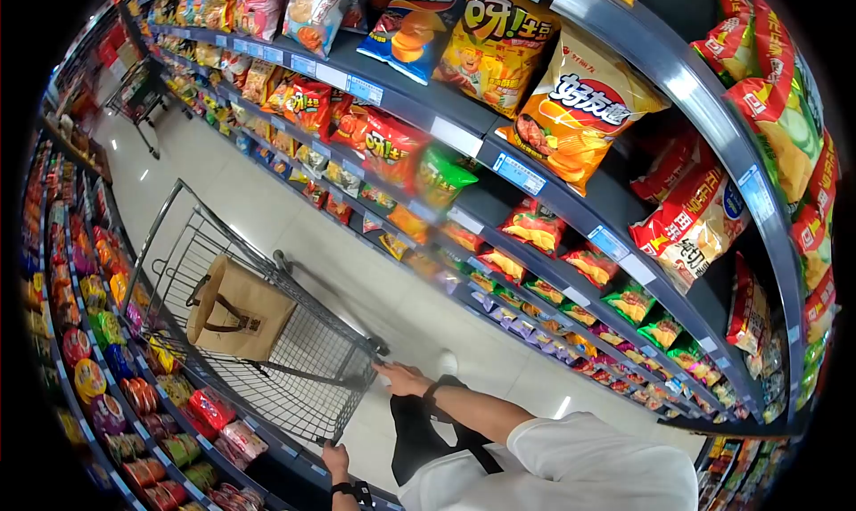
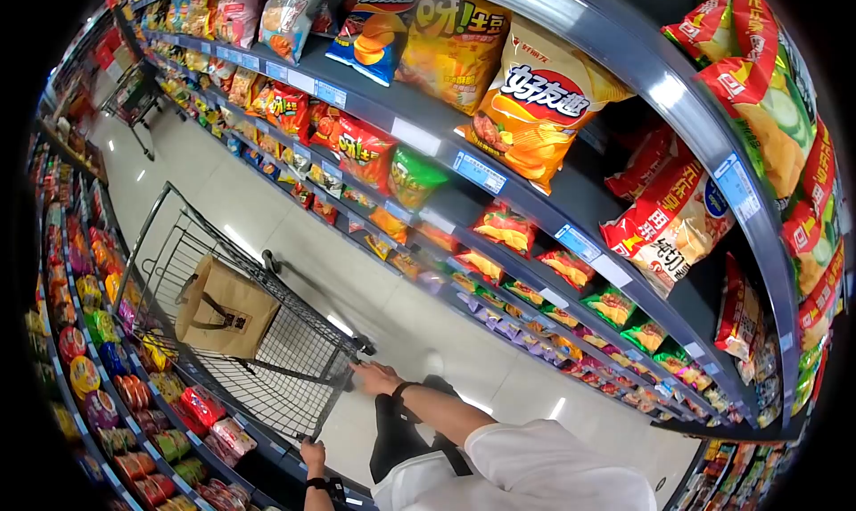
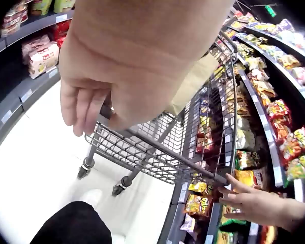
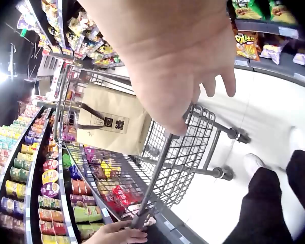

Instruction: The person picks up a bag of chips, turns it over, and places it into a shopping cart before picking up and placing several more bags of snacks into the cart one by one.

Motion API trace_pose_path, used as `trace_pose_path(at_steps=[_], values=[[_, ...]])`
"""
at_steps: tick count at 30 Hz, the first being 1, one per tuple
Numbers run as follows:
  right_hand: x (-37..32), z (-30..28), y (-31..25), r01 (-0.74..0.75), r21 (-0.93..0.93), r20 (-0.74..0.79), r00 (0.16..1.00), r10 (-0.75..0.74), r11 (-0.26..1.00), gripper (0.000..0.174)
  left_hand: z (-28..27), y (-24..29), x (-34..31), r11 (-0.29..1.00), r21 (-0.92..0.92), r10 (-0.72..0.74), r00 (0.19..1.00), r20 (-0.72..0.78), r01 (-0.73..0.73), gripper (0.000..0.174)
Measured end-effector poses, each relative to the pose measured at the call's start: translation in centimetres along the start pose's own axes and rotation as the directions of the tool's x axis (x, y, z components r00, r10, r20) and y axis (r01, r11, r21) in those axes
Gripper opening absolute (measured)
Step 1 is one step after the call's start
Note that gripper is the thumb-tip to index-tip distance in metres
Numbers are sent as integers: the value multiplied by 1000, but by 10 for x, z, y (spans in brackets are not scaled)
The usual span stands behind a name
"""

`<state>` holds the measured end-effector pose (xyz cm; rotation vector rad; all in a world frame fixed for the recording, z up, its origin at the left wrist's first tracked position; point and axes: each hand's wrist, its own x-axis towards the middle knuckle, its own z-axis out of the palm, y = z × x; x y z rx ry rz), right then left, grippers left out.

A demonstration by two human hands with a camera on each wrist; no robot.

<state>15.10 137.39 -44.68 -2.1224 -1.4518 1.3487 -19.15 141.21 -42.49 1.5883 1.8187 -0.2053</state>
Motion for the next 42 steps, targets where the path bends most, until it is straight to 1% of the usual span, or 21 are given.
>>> trace_pose_path(at_steps=[3, 4, 5, 7, 8, 11, 12, 13, 15, 17, 18, 19, 21, 24, 26, 28, 31, 32, 35, 41, 42], values=[[-10, -31, -29, -35, 87, 60, 998, 30, 996, 82, -11, -15, 30, 996, -87, -8, 986, 168, 22, 44], [-6, -34, -29, -31, 164, 81, 997, 18, 986, 81, -24, 0, 31, 977, -179, -62, 958, 278, 115, 36], [-2, -36, -29, -29, 243, 99, 995, 5, 969, 80, -36, 14, 34, 976, -192, -34, 948, 315, 99, 34], [-2, -45, -31, -41, 222, 98, 995, 20, 974, 73, -56, 42, 37, 974, -214, 22, 920, 392, 68, 31], [-5, -52, -31, -52, 216, 92, 995, 33, 975, 70, -65, 57, 40, 967, -256, 127, 905, 407, -21, 28], [-41, -92, -37, 25, 489, -23, 1000, -16, 872, 59, -93, 134, 26, 884, -404, 389, 850, 355, -235, 24], [-59, -109, -39, 96, 506, -89, 994, -59, 857, 53, -97, 155, 26, 868, -405, 445, 812, 379, -286, 22], [-69, -113, -34, 206, 559, -218, 971, -97, 803, 49, -96, 173, 27, 809, -427, 557, 757, 341, -403, 24], [-119, -155, -42, 214, 545, -275, 959, -68, 811, 46, -123, 247, -13, 675, -353, 738, 590, 327, -648, 26], [-165, -178, -44, 273, 584, -424, 906, 0, 764, 44, -134, 303, -51, 613, -331, 784, 501, 367, -718, 28], [-189, -187, -45, 309, 600, -490, 871, 35, 738, 43, -126, 315, -52, 533, -352, 834, 407, 372, -769, 27], [-215, -195, -48, 352, 603, -548, 835, 50, 716, 42, -143, 348, -91, 467, -343, 860, 329, 389, -815, 28], [-273, -211, -53, 438, 594, -651, 755, 83, 675, 40, -134, 374, -111, 417, -351, 850, 222, 478, -839, 29], [-360, -207, -47, 516, 557, -759, 634, 147, 651, 39, -131, 409, -165, 184, -397, 884, -26, 468, -899, 27], [-430, -202, -44, 410, 517, -768, 610, 196, 752, 39, -128, 428, -195, 83, -402, 853, -143, 503, -912, 29], [-507, -203, -56, 382, 552, -759, 598, 257, 741, 38, -130, 435, -224, 7, -411, 810, -236, 537, -912, 30], [-606, -210, -63, 133, 431, -773, 564, 289, 893, 39, -136, 444, -268, 14, -370, 779, -221, 586, -929, 30], [-634, -215, -68, 75, 379, -788, 549, 279, 922, 40, -131, 445, -271, -19, -390, 776, -259, 575, -921, 30], [-698, -234, -75, -63, 254, -750, 617, 238, 965, 41, -127, 448, -299, -15, -374, 781, -244, 575, -927, 29], [-766, -299, -94, -176, 127, -640, 738, 217, 976, 43, -122, 471, -344, -55, -382, 789, -275, 550, -922, 27], [-768, -312, -92, -102, 92, -663, 736, 138, 990, 44, -123, 478, -350, -68, -403, 797, -293, 528, -912, 27]])
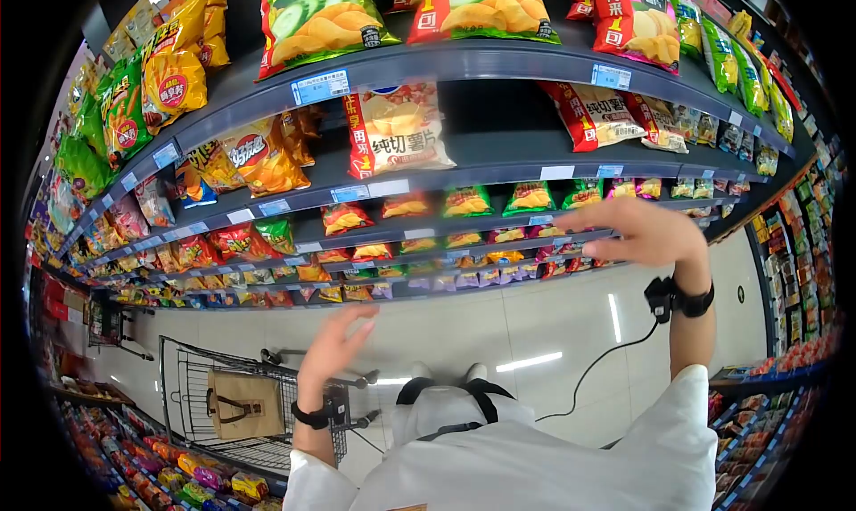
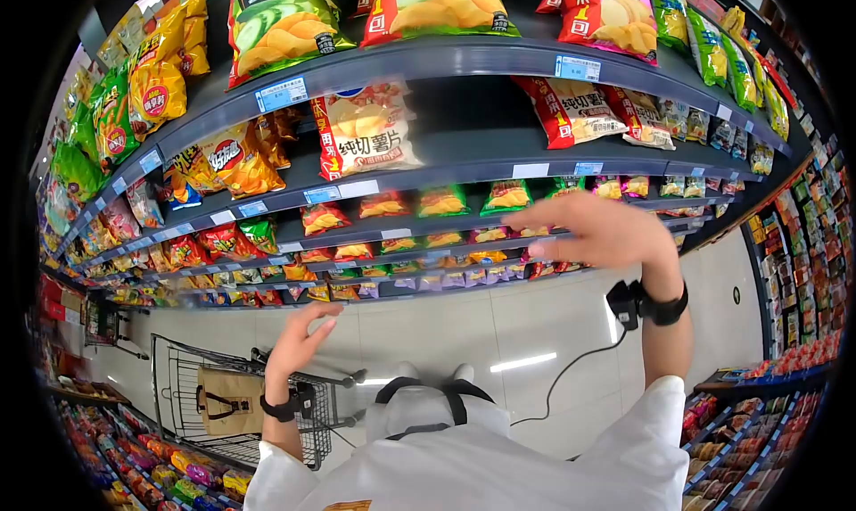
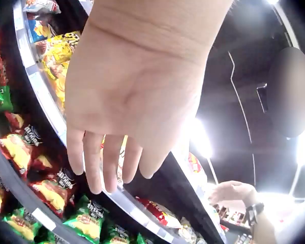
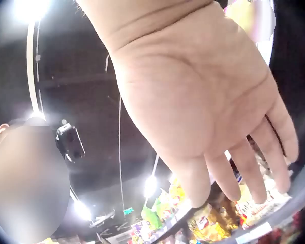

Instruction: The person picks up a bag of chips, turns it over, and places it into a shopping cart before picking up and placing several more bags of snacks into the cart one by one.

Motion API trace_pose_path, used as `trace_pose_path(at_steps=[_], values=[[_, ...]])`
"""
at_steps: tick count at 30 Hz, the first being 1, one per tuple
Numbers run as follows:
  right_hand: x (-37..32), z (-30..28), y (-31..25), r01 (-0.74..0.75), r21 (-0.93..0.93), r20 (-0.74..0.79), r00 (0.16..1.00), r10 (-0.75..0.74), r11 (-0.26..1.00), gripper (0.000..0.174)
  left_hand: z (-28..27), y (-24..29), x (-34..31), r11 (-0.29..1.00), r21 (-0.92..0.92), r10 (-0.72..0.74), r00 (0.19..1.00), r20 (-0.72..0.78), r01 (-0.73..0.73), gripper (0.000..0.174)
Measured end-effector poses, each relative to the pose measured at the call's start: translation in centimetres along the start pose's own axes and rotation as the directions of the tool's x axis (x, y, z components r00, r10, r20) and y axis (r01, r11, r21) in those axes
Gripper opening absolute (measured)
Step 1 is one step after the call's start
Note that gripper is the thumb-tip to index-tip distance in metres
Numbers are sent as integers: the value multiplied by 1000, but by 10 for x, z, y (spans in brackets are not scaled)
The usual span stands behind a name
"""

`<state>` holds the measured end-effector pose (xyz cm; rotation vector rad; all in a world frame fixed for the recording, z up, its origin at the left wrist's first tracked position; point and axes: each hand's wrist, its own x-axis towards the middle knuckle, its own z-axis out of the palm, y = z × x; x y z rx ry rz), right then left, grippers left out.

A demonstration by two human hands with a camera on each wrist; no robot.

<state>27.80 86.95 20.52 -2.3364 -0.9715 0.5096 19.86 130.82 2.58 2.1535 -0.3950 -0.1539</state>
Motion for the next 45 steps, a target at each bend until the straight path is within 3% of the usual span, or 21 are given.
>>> trace_pose_path(at_steps=[2, 5, 6, 9, 15, 16, 20, 23, 24, 27, 28, 31, 32, 35, 36, 39, 42, 45], values=[[22, -19, 0, 99, 62, -21, 995, -98, 993, 44, -10, 8, 16, 998, -60, 18, 1000, -18, -19, 27], [69, -15, 23, 177, 469, -147, 982, -121, 865, 45, -29, 5, 49, 973, -232, 8, 1000, -29, -14, 28], [86, -7, 31, 204, 525, -203, 973, -111, 826, 44, -33, -1, 61, 954, -298, 4, 999, -43, -16, 29], [140, 32, 56, 260, 774, -348, 936, 45, 578, 40, -49, -18, 100, 907, -412, 43, 993, -113, -86, 32], [234, 97, 87, 481, 837, -545, 776, 317, 262, 32, -79, -58, 179, 896, -392, 90, 950, -300, -209, 46], [245, 99, 82, 513, 811, -585, 729, 357, 282, 30, -78, -65, 190, 904, -366, 95, 937, -335, -223, 48], [284, 108, 95, 484, 666, -746, 406, 528, 567, 34, -77, -89, 227, 924, -327, 67, 924, -377, -200, 65], [307, 111, 112, 334, 514, -855, 268, 444, 790, 47, -71, -94, 249, 924, -326, 46, 906, -420, -198, 76], [310, 111, 119, 287, 551, -823, 343, 453, 784, 68, -67, -95, 254, 923, -331, 35, 899, -436, -196, 80], [324, 113, 116, 361, 547, -827, 372, 421, 755, 84, -53, -93, 270, 893, -346, 83, 863, -499, -287, 85], [327, 113, 117, 335, 557, -810, 420, 409, 760, 91, -51, -95, 277, 931, -233, 120, 840, -530, -280, 86], [336, 115, 123, 352, 495, -814, 507, 282, 795, 87, -37, -96, 283, 960, -115, 158, 830, -534, -257, 79], [334, 117, 118, 312, 480, -814, 506, 284, 820, 81, -34, -92, 284, 957, 29, 255, 793, -553, -288, 75], [328, 114, 113, 273, 574, -722, 614, 319, 772, 72, -31, -79, 283, 916, -243, 172, 858, -485, -321, 72], [328, 114, 110, 307, 538, -761, 577, 296, 785, 67, -29, -74, 281, 900, -272, 172, 850, -497, -341, 70], [328, 116, 124, 229, 493, -745, 609, 272, 839, 69, -27, -73, 279, 954, -200, 92, 851, -517, -224, 71], [326, 116, 118, 334, 520, -777, 567, 273, 786, 64, -33, -66, 276, 957, -265, -23, 876, -483, -121, 72], [322, 113, 113, 290, 512, -782, 546, 300, 808, 61, -23, -88, 288, 866, -398, 24, 821, -570, -302, 77]])
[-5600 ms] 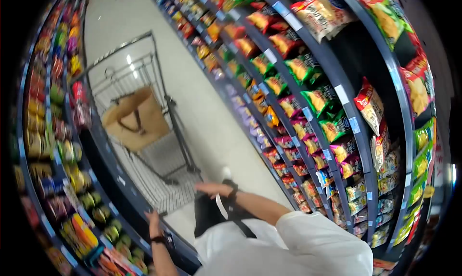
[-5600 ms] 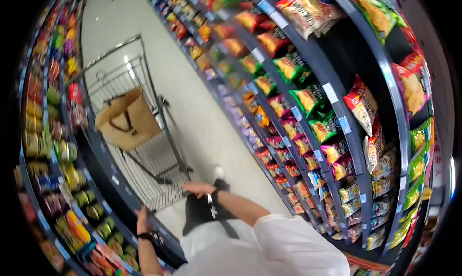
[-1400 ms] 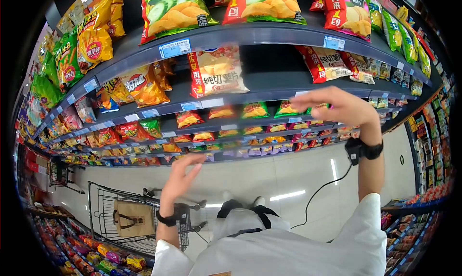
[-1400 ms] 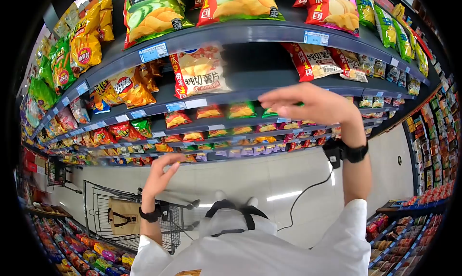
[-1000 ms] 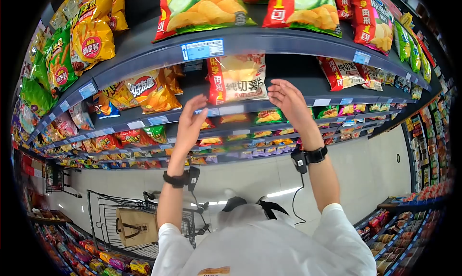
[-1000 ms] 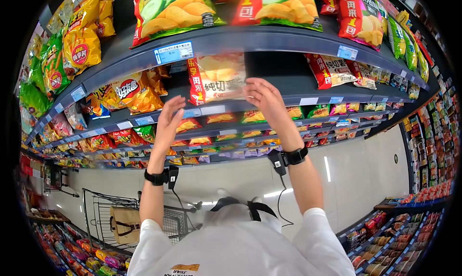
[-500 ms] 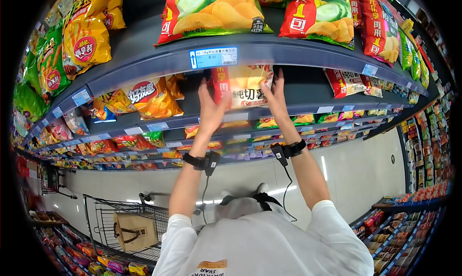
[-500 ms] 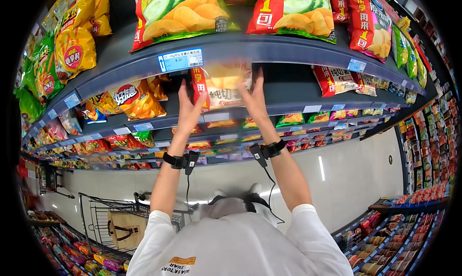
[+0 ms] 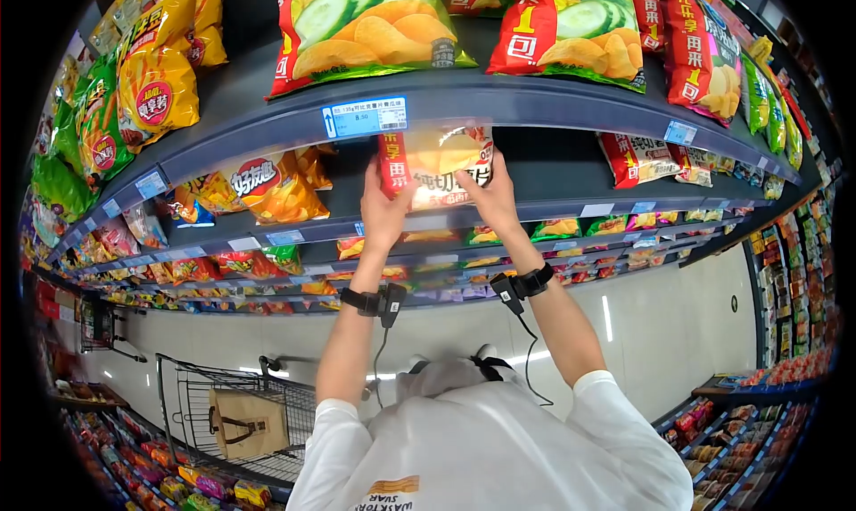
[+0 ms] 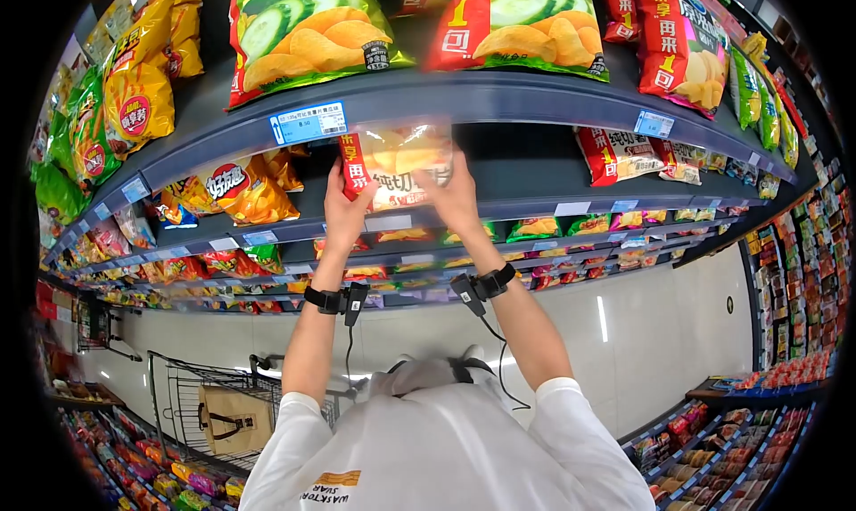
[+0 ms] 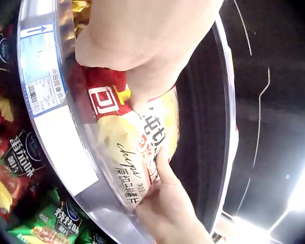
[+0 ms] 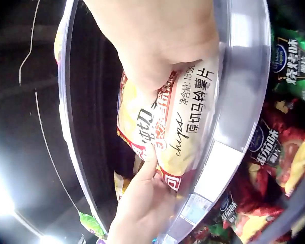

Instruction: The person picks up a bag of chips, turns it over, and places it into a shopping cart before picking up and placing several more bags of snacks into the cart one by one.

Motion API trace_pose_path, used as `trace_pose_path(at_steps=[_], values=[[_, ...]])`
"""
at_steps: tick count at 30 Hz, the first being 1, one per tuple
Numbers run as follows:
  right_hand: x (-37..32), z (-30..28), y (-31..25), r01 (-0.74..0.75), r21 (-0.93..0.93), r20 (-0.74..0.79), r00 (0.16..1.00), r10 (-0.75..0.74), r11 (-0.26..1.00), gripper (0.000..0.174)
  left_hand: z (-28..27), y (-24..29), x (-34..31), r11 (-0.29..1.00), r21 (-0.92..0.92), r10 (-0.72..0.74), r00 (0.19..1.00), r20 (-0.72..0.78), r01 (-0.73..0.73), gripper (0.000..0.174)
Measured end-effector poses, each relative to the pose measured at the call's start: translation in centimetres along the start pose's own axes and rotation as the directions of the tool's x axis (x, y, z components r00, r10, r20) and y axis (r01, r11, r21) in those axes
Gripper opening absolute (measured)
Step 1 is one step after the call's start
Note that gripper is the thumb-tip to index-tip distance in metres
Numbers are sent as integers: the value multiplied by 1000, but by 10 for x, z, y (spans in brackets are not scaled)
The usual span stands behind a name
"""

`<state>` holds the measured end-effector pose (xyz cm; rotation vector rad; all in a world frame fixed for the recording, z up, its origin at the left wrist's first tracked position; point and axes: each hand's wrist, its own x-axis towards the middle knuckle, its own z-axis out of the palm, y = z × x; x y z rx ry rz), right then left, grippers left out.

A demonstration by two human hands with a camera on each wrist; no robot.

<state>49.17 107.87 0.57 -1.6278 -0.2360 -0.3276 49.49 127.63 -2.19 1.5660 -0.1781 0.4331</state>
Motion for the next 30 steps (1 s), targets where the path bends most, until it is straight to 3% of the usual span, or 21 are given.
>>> trace_pose_path(at_steps=[3, 6, 10, 15, 19, 22, 23, 26, 27, 30], values=[[-3, -1, 1, 35, -4, -14, 999, -35, 999, 60, 1, 5, -2, 994, -105, 25, 1000, 3, -24, 75], [-7, -2, -1, 97, -36, -34, 995, -99, 995, 62, -2, 4, -9, 999, -28, -17, 1000, -10, 17, 71], [-15, -4, -14, 144, -98, -18, 989, -146, 985, 57, -3, 37, -21, 998, -63, 15, 1000, -2, -16, 69], [-29, 3, -41, 84, -40, -16, 996, -85, 996, 59, -9, 67, -31, 998, 47, 31, 999, -27, -30, 71], [-49, 3, -54, 72, 4, 12, 997, -72, 997, 60, -26, 78, -52, 997, 0, -83, 996, 11, 83, 73], [-70, -3, -66, -139, 93, 166, 978, 122, 986, 61, -43, 84, -75, 983, -109, -143, 988, 59, 149, 75], [-75, -6, -64, -215, 111, 253, 950, 181, 970, 61, -55, 77, -83, 966, -39, -249, 960, 127, 256, 71], [-91, 1, -62, -338, 94, 338, 895, 289, 936, 64, -78, 72, -111, 936, -21, -344, 923, 173, 352, 63], [-96, 5, -57, -376, 111, 390, 868, 308, 920, 62, -81, 78, -120, 931, -45, -352, 924, 151, 362, 55], [-102, 21, -52, -446, 83, 515, 785, 344, 891, 62, -94, 79, -152, 914, -87, -393, 918, 50, 396, 56]])
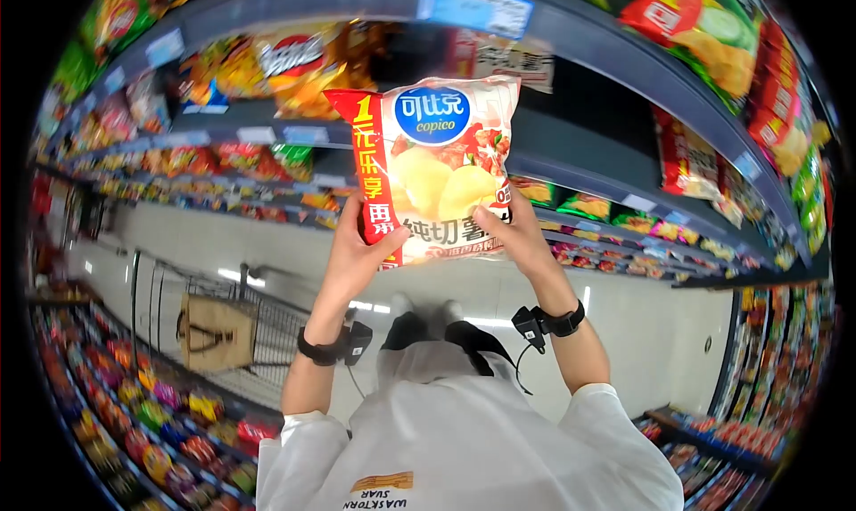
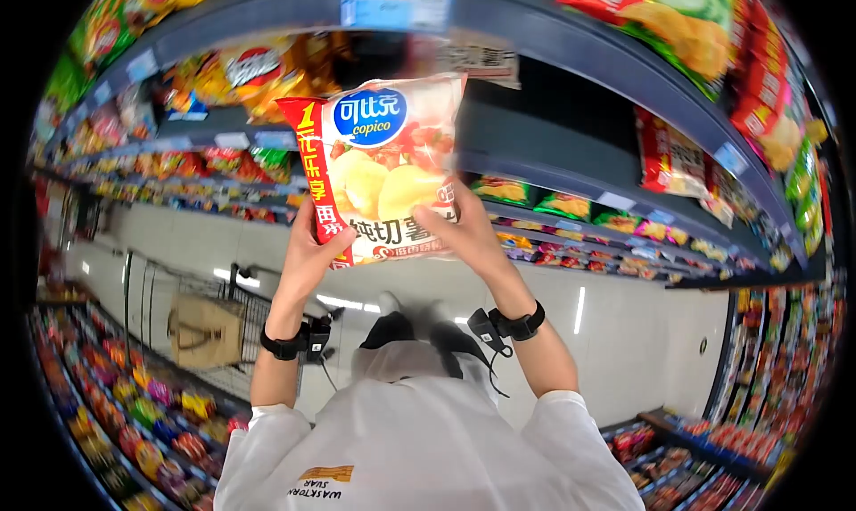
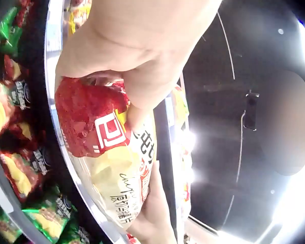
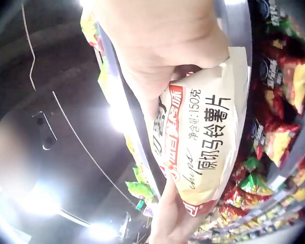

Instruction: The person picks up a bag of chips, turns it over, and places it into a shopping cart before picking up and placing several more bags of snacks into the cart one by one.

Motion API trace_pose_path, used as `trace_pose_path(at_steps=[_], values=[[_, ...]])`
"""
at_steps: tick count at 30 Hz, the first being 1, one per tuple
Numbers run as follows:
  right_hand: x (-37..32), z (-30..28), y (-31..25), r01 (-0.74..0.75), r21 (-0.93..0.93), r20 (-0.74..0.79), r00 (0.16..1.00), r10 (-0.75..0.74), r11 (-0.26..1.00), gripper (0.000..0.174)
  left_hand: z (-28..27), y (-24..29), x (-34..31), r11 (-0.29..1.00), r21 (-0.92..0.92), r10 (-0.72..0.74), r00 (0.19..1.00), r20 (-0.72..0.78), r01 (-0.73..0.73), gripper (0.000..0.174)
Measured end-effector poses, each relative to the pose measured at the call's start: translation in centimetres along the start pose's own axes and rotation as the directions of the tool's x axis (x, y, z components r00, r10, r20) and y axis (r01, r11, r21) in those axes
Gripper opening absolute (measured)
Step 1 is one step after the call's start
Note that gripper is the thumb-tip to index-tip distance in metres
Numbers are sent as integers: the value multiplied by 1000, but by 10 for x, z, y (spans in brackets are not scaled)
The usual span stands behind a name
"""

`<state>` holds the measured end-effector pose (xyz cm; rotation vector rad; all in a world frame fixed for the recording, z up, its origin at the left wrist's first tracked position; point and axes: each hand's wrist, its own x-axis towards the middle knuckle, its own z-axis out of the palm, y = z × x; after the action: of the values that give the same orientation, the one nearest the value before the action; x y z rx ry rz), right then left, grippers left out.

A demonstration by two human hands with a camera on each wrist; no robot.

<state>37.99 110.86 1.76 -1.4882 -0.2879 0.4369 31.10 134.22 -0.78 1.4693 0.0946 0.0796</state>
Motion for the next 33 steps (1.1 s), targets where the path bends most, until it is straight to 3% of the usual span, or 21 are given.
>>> trace_pose_path(at_steps=[4, 7, 12, 16, 17, 22, 25, 28, 29, 30, 33], values=[[10, 25, 24, 47, 72, 213, 975, -61, 996, 60, -12, -12, -53, 995, -71, -86, 975, -206, 73, 63], [15, 54, 42, -19, 101, 373, 928, -20, 995, 68, -21, -20, -105, 995, -50, -96, 909, -404, 83, 68], [11, 120, 71, -54, 76, 609, 793, -3, 996, 83, -35, -29, -193, 990, -38, -124, 727, -676, 133, 72], [-7, 187, 81, -92, 18, 729, 683, 50, 996, 72, -56, -35, -260, 993, -81, -115, 603, -789, 82, 65], [-10, 207, 93, -55, -5, 710, 703, 43, 998, 65, -57, -32, -272, 993, -98, -115, 549, -828, 61, 59], [-20, 289, 110, -188, -57, 866, 479, 143, 980, 59, -95, -36, -326, 985, -158, -170, 414, -894, 64, 53], [-25, 343, 154, -227, -157, 867, 435, 244, 961, 57, -137, -72, -352, 963, -244, -269, 311, -912, 119, 56], [-29, 400, 203, -204, -352, 818, 408, 406, 914, 54, -189, -160, -381, 953, -302, -299, 254, -920, 29, 61], [-35, 423, 215, -139, -333, 826, 435, 360, 933, 55, -206, -172, -386, 931, -339, -364, 250, -897, 136, 65], [-32, 449, 233, -133, -352, 820, 433, 374, 926, 55, -224, -207, -393, 935, -350, -353, 266, -897, 59, 68], [-29, 495, 301, -155, -472, 771, 404, 491, 868, 59, -268, -232, -408, 881, -472, -469, 232, -852, 44, 64]])
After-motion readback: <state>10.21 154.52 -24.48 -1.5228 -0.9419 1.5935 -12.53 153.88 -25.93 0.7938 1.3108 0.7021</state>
